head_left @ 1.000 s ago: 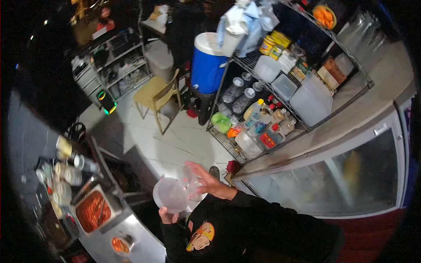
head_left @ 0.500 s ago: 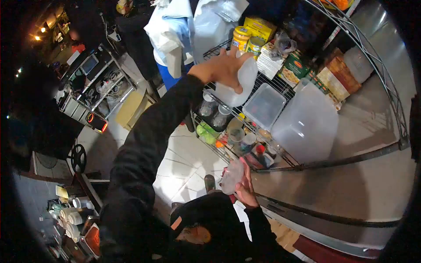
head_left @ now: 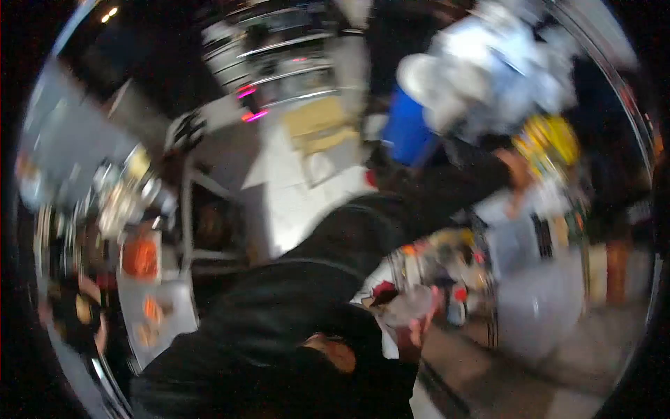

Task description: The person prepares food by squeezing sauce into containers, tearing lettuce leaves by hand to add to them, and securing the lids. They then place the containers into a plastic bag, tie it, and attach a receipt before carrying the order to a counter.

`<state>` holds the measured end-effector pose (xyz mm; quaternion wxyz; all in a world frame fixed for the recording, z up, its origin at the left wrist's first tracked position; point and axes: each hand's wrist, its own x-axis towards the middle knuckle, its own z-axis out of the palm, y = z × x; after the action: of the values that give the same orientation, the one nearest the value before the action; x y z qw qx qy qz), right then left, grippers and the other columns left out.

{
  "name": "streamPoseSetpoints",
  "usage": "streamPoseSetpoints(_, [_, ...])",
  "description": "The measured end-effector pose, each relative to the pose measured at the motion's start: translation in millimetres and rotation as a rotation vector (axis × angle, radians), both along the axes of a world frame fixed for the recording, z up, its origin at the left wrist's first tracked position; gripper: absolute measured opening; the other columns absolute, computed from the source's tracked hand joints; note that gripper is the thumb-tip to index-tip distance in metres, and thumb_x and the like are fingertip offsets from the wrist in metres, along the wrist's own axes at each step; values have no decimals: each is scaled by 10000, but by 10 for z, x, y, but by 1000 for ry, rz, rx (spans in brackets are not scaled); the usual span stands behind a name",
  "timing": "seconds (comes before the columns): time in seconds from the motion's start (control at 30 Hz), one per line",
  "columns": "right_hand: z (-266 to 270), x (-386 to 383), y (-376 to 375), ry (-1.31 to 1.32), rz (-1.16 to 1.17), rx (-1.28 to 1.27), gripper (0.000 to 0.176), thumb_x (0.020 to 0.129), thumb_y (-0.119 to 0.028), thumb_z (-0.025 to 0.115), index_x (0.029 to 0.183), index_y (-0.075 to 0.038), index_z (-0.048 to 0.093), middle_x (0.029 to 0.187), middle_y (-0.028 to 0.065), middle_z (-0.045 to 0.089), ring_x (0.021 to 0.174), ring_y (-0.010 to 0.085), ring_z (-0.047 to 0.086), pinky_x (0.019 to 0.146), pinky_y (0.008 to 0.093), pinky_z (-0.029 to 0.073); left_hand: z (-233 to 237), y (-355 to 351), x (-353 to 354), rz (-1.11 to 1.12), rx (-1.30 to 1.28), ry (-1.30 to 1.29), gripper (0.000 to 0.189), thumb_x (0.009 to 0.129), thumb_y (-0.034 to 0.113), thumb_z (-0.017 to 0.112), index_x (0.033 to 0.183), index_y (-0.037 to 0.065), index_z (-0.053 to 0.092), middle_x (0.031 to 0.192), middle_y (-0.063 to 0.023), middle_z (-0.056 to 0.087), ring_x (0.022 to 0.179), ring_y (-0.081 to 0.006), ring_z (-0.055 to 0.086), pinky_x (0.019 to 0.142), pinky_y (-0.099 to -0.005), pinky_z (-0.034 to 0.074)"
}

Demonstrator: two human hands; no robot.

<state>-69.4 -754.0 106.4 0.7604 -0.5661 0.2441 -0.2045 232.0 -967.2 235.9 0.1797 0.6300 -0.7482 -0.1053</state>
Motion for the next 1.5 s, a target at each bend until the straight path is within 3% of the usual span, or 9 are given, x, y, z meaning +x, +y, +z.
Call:
streamPoseSetpoints(0.17, [-157,299,-16,28,120,48,902,840,-420,658,1529,-112,163,1443,141,370,1269,290,450,1021,434,422,-31,-120,-59,-61,-843,141,1217,521,779,721,1424,36,385,1441,-335,334,1285,-542,360,1025,-683,268])
streamPoseSetpoints(0.27, [-4,640,129,5,278,76,932,825,-409,685,1532,-115,154,1454,141,355,1277,291,444,1021,433,423,96,1832,-460,169,-669,450,985,750,710,574,1451,55,349,1504,-289,261,1395,-511,203,1104,-668,140])
streamPoseSetpoints(0.37, [135,1067,562,7,503,145,963,811,-399,713,1535,-118,144,1465,140,341,1286,293,438,1021,432,424,-675,3599,-610,672,-547,545,1015,643,413,797,1477,100,310,1482,-254,305,1357,-479,286,1085,-560,253])
streamPoseSetpoints(0.57, [223,1836,2363,214,1133,367,1027,782,-378,768,1542,-124,126,1488,139,311,1304,297,426,1022,430,426,-1390,6325,-1304,995,-497,1032,1110,664,318,843,1523,106,172,1466,-250,258,1362,-431,305,1122,-454,283])
streamPoseSetpoints(0.97, [-168,2558,5710,173,2245,-198,1099,807,-491,743,1563,-168,14,1566,128,203,1383,335,327,1059,462,371,-1603,8856,-2562,1879,-1024,985,1029,643,218,864,1470,123,259,1414,-149,299,1278,-329,383,1025,-432,407])
streamPoseSetpoints(1.1, [274,3290,6823,-211,1933,-216,881,863,-244,739,1516,-51,181,1471,198,368,1331,297,420,1068,397,390,-1595,9072,-2789,1993,-1392,1237,1046,646,106,844,1483,128,217,1403,-97,320,1210,-281,422,915,-389,497])
streamPoseSetpoints(1.27, [-101,3942,8375,-507,1430,-528,1068,799,-331,782,1508,38,74,1554,241,171,1442,340,184,1178,394,173,-1580,9119,-2652,1995,-1739,1261,1103,597,75,802,1496,137,166,1377,-103,329,1167,-271,454,948,-386,474])
streamPoseSetpoints(1.4, [-219,4069,8934,-512,1075,-522,1160,726,-211,790,1483,65,-44,1488,363,106,1397,521,132,1153,520,163,-1632,9132,-2408,2119,-1659,1198,1101,566,129,753,1501,130,171,1332,-128,380,1151,-311,473,1003,-436,399])
streamPoseSetpoints(1.5, [-266,4105,9120,-472,971,-573,1124,718,-130,783,1488,51,-14,1495,339,104,1404,500,147,1155,495,187,-1588,9213,-2252,2083,-1621,1214,1123,580,169,805,1499,140,160,1341,-133,370,1134,-325,484,952,-438,437])
